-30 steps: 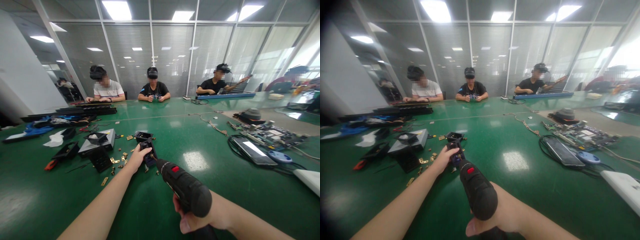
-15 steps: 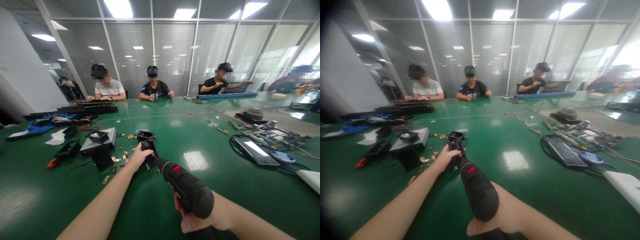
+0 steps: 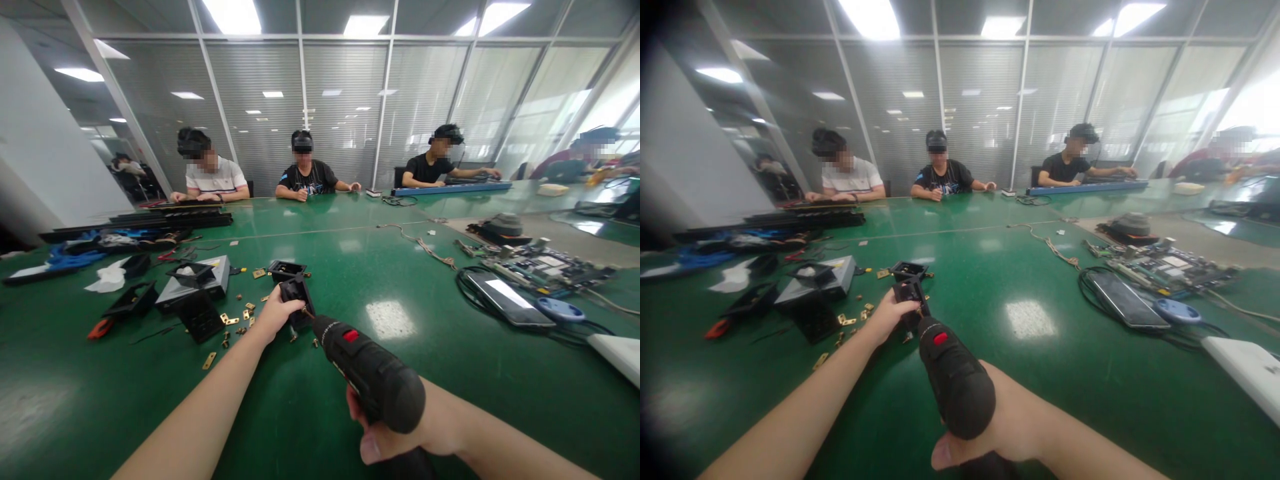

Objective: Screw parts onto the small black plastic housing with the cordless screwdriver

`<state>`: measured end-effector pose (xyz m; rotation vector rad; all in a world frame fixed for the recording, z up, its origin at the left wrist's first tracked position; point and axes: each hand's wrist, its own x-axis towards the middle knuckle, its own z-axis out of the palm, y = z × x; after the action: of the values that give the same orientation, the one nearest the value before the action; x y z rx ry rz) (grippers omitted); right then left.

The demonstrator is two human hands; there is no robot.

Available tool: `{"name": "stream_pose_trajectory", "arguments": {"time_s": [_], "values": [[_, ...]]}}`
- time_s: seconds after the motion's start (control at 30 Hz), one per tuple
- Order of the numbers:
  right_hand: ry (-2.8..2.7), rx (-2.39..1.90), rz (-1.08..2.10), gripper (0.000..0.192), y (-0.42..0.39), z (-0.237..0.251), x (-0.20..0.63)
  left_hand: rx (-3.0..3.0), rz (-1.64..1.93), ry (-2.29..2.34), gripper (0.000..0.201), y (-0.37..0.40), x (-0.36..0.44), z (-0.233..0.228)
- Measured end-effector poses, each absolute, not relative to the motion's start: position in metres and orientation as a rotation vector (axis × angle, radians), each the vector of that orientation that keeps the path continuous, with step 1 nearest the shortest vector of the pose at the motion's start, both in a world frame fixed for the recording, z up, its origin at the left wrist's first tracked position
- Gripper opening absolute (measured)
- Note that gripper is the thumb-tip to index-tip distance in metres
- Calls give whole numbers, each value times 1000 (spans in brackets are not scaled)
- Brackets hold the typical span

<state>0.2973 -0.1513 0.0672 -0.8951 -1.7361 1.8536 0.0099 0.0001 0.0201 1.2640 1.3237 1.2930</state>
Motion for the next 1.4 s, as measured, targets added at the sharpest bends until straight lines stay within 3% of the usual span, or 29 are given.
{"name": "stream_pose_trajectory", "arguments": {"time_s": [0.13, 1.4], "values": [[-1733, -903, 1876, 59, -152, 71, 296, 1198, 1251, 1318, 62, 1, 9, 18], [-1668, -914, 1955, 67, -149, 63, 295, 1206, 1241, 1308, 65, 1, 9, 20]]}}
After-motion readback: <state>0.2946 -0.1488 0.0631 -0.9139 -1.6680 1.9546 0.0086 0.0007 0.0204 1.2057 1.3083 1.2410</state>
